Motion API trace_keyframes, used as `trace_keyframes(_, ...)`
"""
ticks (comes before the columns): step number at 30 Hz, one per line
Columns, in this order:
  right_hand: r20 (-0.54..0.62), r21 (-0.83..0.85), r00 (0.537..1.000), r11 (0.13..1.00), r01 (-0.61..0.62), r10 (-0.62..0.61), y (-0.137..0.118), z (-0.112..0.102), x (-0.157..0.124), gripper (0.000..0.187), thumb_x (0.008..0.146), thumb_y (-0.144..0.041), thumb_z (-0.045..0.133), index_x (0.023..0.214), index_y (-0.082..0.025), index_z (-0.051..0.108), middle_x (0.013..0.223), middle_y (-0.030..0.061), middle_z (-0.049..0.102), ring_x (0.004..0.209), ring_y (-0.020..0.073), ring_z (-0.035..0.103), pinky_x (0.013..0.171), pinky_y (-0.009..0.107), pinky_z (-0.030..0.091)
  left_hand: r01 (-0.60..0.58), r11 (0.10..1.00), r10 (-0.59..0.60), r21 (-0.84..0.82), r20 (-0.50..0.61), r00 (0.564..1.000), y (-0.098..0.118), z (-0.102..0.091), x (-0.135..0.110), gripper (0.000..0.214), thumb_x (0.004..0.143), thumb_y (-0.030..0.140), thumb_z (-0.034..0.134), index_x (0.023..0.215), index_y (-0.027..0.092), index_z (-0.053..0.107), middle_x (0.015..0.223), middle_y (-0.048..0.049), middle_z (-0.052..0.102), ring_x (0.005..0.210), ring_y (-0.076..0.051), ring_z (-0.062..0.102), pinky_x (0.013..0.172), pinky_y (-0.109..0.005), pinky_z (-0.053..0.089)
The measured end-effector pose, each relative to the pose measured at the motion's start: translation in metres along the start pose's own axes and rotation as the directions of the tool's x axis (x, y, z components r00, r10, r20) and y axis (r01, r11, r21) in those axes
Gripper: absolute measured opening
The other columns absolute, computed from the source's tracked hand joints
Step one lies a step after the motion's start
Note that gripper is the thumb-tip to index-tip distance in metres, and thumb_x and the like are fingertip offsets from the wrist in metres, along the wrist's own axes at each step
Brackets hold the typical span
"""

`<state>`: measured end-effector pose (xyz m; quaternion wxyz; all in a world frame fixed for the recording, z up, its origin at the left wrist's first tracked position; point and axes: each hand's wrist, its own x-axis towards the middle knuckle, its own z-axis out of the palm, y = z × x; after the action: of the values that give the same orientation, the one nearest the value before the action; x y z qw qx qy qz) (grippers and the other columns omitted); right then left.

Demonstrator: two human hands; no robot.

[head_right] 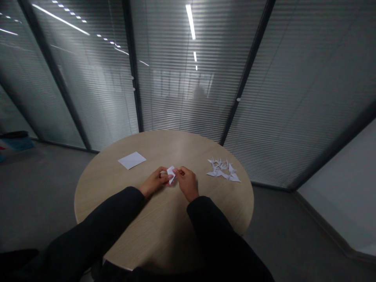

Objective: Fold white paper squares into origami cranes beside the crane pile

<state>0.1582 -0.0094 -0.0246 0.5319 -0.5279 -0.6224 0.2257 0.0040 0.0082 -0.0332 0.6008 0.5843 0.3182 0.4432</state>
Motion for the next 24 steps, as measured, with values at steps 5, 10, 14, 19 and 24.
trace_keyframes(5, -0.067, -0.020, 0.998, 1.000, -0.013, 0.011, 0.000, 0.000, 0.000, 0.029, 0.077, -0.045, 0.058, 0.070, -0.018, 0.065, 0.063, 0.0006, 0.063, 0.059, 0.0148, 0.057, 0.058, 0.025, 0.042, 0.127, 0.990, -0.125, -0.053, 0.045, 0.991, 0.003, 0.005, -0.002, 0.036, 0.063, 0.034, 0.079, 0.075, 0.015, 0.052, 0.069, -0.0063, 0.069, 0.060, -0.013, 0.064, 0.061, -0.024, 0.048)
trace_keyframes(10, -0.075, 0.012, 0.997, 1.000, -0.022, 0.023, 0.001, 0.004, -0.002, 0.030, 0.077, -0.046, 0.058, 0.070, -0.018, 0.066, 0.063, 0.0011, 0.064, 0.060, 0.0156, 0.058, 0.058, 0.026, 0.042, 0.077, 0.997, -0.076, -0.003, 0.051, 0.996, 0.009, 0.003, -0.004, 0.027, 0.066, 0.027, 0.075, 0.068, 0.014, 0.052, 0.061, -0.0030, 0.066, 0.050, -0.009, 0.057, 0.053, -0.021, 0.043)
trace_keyframes(14, -0.047, 0.099, 0.998, 0.995, -0.025, 0.030, 0.003, 0.006, -0.001, 0.031, 0.077, -0.047, 0.059, 0.071, -0.018, 0.067, 0.064, 0.0011, 0.065, 0.061, 0.0163, 0.060, 0.060, 0.026, 0.044, 0.020, 0.999, -0.021, 0.026, 0.050, 0.999, 0.013, 0.003, -0.007, 0.024, 0.068, 0.026, 0.072, 0.067, 0.016, 0.050, 0.057, -0.0004, 0.062, 0.047, -0.008, 0.054, 0.051, -0.021, 0.042)
trace_keyframes(19, -0.018, 0.165, 1.000, 0.986, -0.009, 0.012, 0.005, 0.003, 0.001, 0.031, 0.075, -0.048, 0.062, 0.073, -0.017, 0.069, 0.065, 0.0017, 0.067, 0.063, 0.0172, 0.062, 0.061, 0.027, 0.046, 0.046, 0.999, -0.044, -0.014, 0.083, 0.996, 0.009, 0.001, -0.006, 0.036, 0.063, 0.038, 0.076, 0.070, 0.017, 0.048, 0.063, -0.0031, 0.066, 0.054, -0.012, 0.059, 0.056, -0.025, 0.045)
trace_keyframes(24, 0.040, 0.179, 0.999, 0.984, -0.024, 0.017, 0.004, 0.004, -0.001, 0.029, 0.077, -0.045, 0.062, 0.080, -0.017, 0.071, 0.071, 0.0038, 0.070, 0.065, 0.0183, 0.064, 0.063, 0.028, 0.049, -0.019, 0.998, 0.018, 0.057, 0.026, 1.000, 0.003, -0.003, 0.000, 0.046, 0.069, 0.054, 0.070, 0.088, 0.013, 0.060, 0.070, -0.0041, 0.066, 0.059, -0.013, 0.058, 0.058, -0.024, 0.042)
